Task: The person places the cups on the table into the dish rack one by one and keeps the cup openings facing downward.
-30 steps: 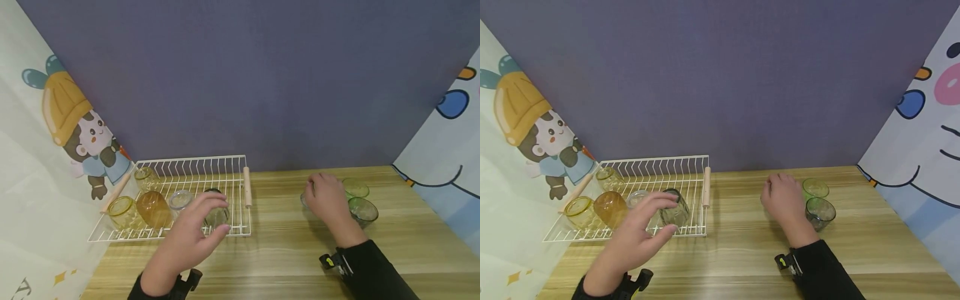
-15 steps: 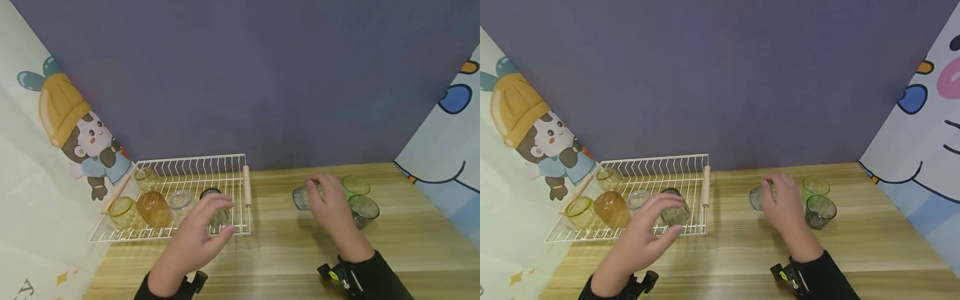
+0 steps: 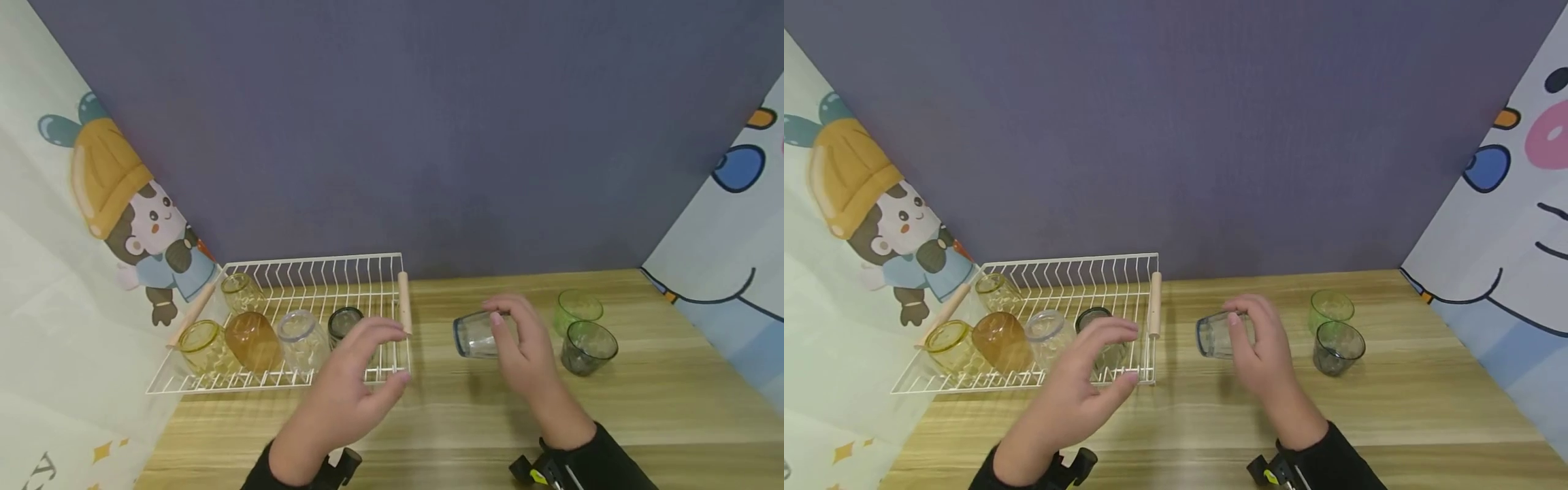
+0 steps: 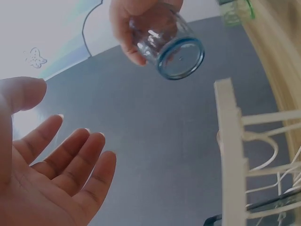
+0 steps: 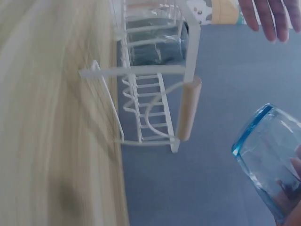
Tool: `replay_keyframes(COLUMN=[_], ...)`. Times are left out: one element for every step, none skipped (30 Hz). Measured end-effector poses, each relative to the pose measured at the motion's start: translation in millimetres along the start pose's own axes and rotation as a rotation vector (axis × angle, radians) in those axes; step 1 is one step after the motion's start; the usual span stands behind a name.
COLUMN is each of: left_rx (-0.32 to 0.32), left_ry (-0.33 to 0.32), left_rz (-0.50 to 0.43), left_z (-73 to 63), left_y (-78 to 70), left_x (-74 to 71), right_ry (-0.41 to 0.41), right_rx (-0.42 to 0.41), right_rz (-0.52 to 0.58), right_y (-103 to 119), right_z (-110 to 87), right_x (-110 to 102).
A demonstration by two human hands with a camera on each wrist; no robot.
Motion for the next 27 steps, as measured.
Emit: replay_keyframes(left_rx=[0.0, -0.002, -0.011, -0.025, -0.041, -0.062, -0.078, -0.096, -0.114, -0.125, -0.129, -0.132, -0.133, -0.134, -0.133, -0.133, -0.133, -0.132, -0.131, -0.129, -0.126, -0.121, -0.114, -0.107, -0.103, -0.101, -0.095], left_ry=[-0.001, -0.001, 0.003, 0.006, 0.009, 0.014, 0.019, 0.025, 0.033, 0.039, 0.043, 0.046, 0.047, 0.048, 0.047, 0.045, 0.045, 0.045, 0.045, 0.047, 0.049, 0.05, 0.052, 0.054, 0.058, 0.062, 0.064], left_rz=[-0.006, -0.012, -0.02, -0.025, -0.03, -0.036, -0.039, -0.042, -0.045, -0.041, -0.034, -0.024, -0.018, -0.01, -0.001, 0.003, 0.004, 0.004, 0.001, 0.002, -0.003, -0.008, -0.006, -0.006, -0.01, -0.015, -0.02], left_z=[-0.4, -0.9, -1.3, -1.5, -1.7, -1.8, -1.7, -1.4, -0.9, -0.1, 0.5, 1.2, 1.9, 2.4, 2.6, 2.7, 2.6, 2.5, 2.4, 2.4, 2.4, 2.6, 2.8, 3.1, 3.4, 3.7, 4.0], left_y=[-0.1, -0.2, 0.0, 0.1, 0.4, 0.9, 1.1, 1.3, 1.6, 1.7, 1.5, 1.4, 0.8, 0.3, -0.1, -0.6, -0.9, -1.3, -1.5, -1.8, -2.3, -2.9, -3.4, -4.2, -5.2, -6.1, -7.2], left_x=[1.8, 3.8, 6.0, 8.2, 10.4, 12.5, 14.6, 16.5, 18.5, 20.3, 21.7, 22.9, 24.1, 25.1, 26.0, 26.8, 27.6, 28.3, 29.1, 29.9, 30.7, 31.5, 32.4, 33.4, 34.7, 36.2, 37.8], right_ry=[-0.002, -0.001, -0.004, -0.008, -0.009, -0.009, -0.012, -0.013, -0.014, -0.011, -0.005, 0.002, 0.009, 0.015, 0.022, 0.025, 0.024, 0.024, 0.021, 0.017, 0.014, 0.009, 0.007, 0.006, 0.006, 0.005, 0.008], right_rx=[-0.022, -0.04, -0.061, -0.08, -0.102, -0.121, -0.142, -0.158, -0.169, -0.169, -0.166, -0.155, -0.142, -0.131, -0.12, -0.11, -0.106, -0.106, -0.11, -0.117, -0.121, -0.126, -0.13, -0.123, -0.118, -0.11, -0.099], right_rz=[0.017, 0.03, 0.051, 0.073, 0.102, 0.131, 0.155, 0.182, 0.216, 0.249, 0.284, 0.31, 0.339, 0.366, 0.392, 0.411, 0.428, 0.449, 0.47, 0.481, 0.497, 0.51, 0.523, 0.528, 0.529, 0.528, 0.531], right_y=[1.6, 3.0, 4.6, 5.8, 7.5, 9.3, 11.2, 13.0, 15.0, 16.7, 18.7, 20.3, 22.2, 24.1, 25.7, 27.4, 29.1, 30.7, 32.2, 34.1, 35.6, 37.3, 39.1, 40.7, 42.4, 44.2, 45.6], right_z=[-1.3, -2.7, -3.8, -4.7, -5.3, -5.8, -6.3, -6.5, -6.5, -6.5, -6.3, -6.2, -6.5, -6.7, -7.0, -7.5, -7.9, -8.4, -8.9, -9.2, -9.7, -10.1, -10.5, -11.1, -11.8, -12.3, -13.1], right_x=[1.6, 3.4, 5.0, 6.7, 8.2, 9.4, 10.6, 11.5, 11.9, 12.4, 12.8, 13.2, 13.2, 13.1, 13.1, 13.3, 13.4, 13.6, 14.2, 14.7, 15.5, 16.3, 17.2, 18.3, 19.6, 20.7, 22.0])
Point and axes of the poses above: each hand's wrist, its own z-axis towards the middle knuckle, its own x-axis out of the palm, y = z × x, the point moved 5 cm from there along z, towards the middle knuckle, and after that the axes turned 12 degrees about y, right-handed, at the moved point
